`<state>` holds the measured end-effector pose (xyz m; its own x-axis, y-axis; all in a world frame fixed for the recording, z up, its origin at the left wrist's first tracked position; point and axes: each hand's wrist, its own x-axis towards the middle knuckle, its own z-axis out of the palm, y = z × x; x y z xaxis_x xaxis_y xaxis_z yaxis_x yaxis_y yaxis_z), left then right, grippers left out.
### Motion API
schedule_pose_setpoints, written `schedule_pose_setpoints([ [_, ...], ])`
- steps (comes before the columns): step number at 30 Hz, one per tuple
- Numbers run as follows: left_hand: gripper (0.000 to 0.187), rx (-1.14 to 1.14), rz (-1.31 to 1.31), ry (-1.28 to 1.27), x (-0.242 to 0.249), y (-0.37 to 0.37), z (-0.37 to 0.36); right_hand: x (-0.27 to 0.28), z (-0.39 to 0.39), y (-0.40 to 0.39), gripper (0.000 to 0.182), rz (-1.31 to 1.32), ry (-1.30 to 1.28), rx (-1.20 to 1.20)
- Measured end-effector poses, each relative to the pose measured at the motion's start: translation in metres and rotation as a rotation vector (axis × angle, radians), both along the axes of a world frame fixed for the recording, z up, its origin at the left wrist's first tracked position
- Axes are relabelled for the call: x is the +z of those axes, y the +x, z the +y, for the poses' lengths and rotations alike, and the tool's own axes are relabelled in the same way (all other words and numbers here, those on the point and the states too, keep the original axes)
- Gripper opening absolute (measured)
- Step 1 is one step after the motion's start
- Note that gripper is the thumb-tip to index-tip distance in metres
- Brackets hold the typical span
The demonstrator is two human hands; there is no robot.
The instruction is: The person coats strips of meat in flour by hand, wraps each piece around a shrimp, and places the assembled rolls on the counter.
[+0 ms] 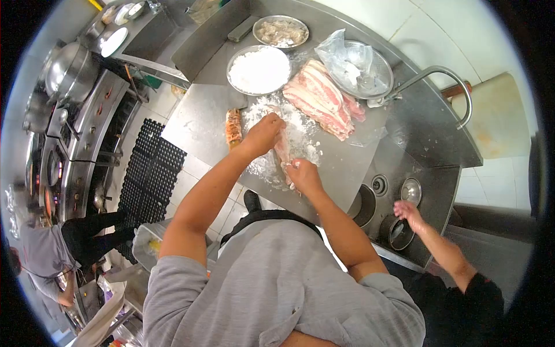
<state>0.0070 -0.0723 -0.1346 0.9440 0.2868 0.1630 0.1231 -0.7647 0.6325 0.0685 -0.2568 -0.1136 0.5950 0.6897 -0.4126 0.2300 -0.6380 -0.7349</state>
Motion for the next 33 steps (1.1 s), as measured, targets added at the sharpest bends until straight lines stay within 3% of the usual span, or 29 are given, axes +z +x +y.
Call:
schedule_pose_setpoints([
  [5, 0.021, 0.070, -0.047, 0.165, -0.001, 0.001, -0.002, -0.019, -0.005, 0.003, 0.030, -0.058, -0.053, 0.086],
  [10, 0.015, 0.065, -0.051, 0.315, -0.002, -0.001, -0.001, 0.001, -0.010, 0.000, 0.032, -0.166, -0.137, 0.214],
  [16, 0.020, 0.261, -0.256, 0.087, 0.037, -0.023, -0.009, 0.017, -0.026, 0.016, 0.033, -0.133, -0.214, 0.216],
  [20, 0.027, 0.588, -0.331, -0.107, 0.040, -0.068, 0.019, 0.019, -0.019, 0.058, 0.031, -0.236, -0.110, 0.206],
  [21, 0.030, 0.692, -0.328, -0.220, 0.037, -0.079, 0.026, 0.031, -0.010, 0.068, 0.031, -0.301, -0.047, 0.216],
  [24, 0.036, 0.860, -0.221, 0.182, 0.019, -0.092, 0.042, 0.065, 0.035, 0.108, 0.027, -0.499, 0.110, 0.230],
  [26, 0.040, 0.897, -0.166, 0.293, -0.021, -0.098, 0.048, 0.091, 0.075, 0.136, 0.024, -0.627, 0.193, 0.252],
  [28, 0.046, 0.892, -0.192, 0.346, -0.030, -0.094, 0.052, 0.111, 0.121, 0.164, 0.021, -0.663, 0.325, 0.288],
  [33, 0.044, 0.911, -0.093, 0.440, -0.029, -0.086, 0.052, 0.100, 0.237, 0.235, 0.024, -0.839, 0.207, 0.357],
])
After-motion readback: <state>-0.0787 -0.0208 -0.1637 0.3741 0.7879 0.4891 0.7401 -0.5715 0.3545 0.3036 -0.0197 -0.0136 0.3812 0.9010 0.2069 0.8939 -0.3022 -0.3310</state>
